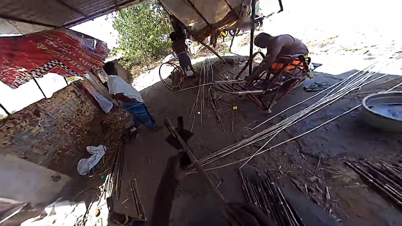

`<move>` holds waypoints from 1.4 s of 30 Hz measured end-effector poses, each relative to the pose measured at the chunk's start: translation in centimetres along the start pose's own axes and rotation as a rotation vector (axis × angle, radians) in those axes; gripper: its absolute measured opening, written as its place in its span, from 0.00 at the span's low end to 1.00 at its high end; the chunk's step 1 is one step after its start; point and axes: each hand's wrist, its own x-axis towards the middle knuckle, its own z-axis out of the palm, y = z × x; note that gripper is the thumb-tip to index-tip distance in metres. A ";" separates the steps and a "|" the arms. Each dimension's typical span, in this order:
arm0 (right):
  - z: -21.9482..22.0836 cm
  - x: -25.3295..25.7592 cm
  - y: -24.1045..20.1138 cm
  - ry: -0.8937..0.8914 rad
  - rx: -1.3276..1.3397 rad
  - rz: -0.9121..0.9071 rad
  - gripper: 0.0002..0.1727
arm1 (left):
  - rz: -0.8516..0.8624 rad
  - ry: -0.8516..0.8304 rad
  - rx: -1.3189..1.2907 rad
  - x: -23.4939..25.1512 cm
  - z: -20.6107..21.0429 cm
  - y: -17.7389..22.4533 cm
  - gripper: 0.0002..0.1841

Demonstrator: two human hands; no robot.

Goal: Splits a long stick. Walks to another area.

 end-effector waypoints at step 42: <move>2.9 13.0 6.1 0.146 -0.207 0.138 0.19 | -0.104 -0.292 0.022 -2.4 10.0 3.9 0.14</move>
